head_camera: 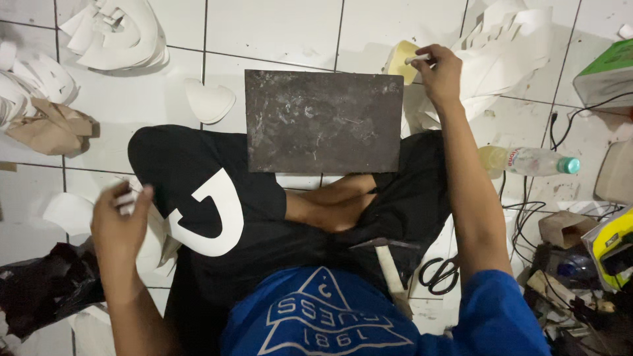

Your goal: The person sits on the floor and assembles white plastic mask parts by pressing them together on a dark board. They repeatedly pick up parts, align them, and press the edges to join them. The person also uses a small brush to apply a substance from a container onto the mask parts during assembly.

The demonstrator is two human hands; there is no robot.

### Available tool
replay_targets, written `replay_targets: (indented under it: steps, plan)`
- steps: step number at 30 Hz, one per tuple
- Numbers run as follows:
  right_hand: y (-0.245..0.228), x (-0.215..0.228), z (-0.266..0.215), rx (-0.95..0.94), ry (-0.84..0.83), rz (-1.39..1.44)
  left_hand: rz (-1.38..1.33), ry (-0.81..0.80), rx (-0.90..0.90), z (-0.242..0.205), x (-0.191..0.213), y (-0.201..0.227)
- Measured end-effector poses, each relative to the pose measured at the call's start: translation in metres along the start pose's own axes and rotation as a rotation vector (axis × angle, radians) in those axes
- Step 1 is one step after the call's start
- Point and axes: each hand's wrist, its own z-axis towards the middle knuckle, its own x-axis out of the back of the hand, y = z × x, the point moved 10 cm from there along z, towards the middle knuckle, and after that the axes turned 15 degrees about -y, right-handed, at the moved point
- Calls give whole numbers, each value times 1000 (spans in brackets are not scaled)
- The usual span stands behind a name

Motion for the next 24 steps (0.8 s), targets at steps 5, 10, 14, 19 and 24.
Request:
replay_targets:
  steps: [5, 10, 14, 19, 24]
  plan:
    - [22, -24, 22, -30, -145, -209, -316, -61, 317, -45, -40, -53]
    - [35, -38, 26, -125, -235, -422, -499, -128, 564, -68, -56, -25]
    - [19, -34, 19, -85, -252, -345, -424, -88, 510, -59, -64, -44]
    - [-31, 19, -18, 34, 84, -47, -333, -76, 557, -60, -70, -67]
    - [0, -5, -35, -8, -66, -117, -376, -106, 498, -60, -73, -74]
